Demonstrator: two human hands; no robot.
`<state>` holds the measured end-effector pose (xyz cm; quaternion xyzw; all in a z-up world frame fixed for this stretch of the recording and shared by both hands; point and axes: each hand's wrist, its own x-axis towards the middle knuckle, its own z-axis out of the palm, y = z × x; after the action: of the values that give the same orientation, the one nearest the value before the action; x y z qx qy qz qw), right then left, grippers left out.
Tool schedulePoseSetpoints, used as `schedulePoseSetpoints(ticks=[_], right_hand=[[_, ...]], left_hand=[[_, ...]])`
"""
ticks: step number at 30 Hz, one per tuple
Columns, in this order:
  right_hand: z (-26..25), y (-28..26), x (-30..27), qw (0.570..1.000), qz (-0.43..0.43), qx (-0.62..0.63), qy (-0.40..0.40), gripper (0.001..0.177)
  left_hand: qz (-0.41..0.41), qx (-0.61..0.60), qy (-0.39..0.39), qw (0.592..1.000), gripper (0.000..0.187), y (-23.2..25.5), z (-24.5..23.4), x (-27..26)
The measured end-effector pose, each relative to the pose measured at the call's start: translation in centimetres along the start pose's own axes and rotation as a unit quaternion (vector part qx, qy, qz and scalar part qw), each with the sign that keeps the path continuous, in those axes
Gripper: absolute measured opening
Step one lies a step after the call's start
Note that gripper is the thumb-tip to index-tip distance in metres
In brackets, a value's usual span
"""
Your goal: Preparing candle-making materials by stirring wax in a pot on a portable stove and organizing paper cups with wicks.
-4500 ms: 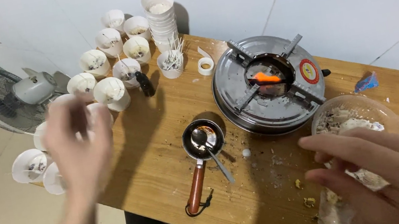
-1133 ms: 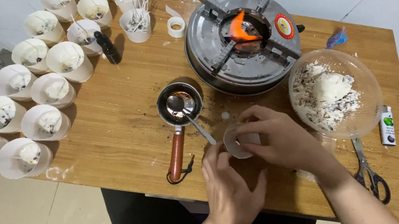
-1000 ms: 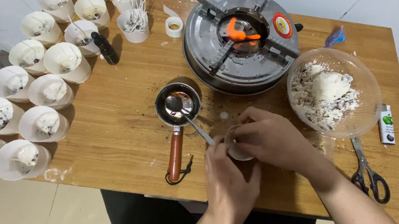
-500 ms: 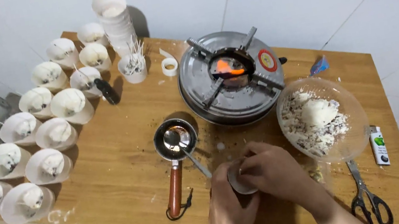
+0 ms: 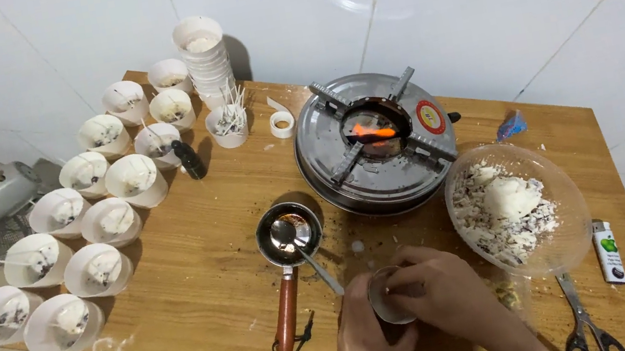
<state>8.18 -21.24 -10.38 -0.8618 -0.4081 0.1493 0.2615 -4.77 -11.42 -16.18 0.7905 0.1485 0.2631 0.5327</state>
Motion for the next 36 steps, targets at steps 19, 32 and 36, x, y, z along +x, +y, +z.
schedulePoseSetpoints(ticks=[19, 32, 36], right_hand=[[0.0, 0.2, -0.2, 1.0, 0.015, 0.012, -0.013, 0.018], [-0.2, -0.1, -0.3, 0.999, 0.011, 0.042, -0.017, 0.019], [0.0, 0.0, -0.3, 0.999, 0.036, 0.02, -0.007, 0.011]], left_hand=[[0.033, -0.035, -0.02, 0.999, 0.081, 1.7, -1.5, 0.5], [0.032, -0.024, -0.038, 0.998, 0.075, 1.0, -1.3, 0.2], [0.026, 0.005, -0.055, 0.998, 0.082, -0.1, -0.7, -0.1]])
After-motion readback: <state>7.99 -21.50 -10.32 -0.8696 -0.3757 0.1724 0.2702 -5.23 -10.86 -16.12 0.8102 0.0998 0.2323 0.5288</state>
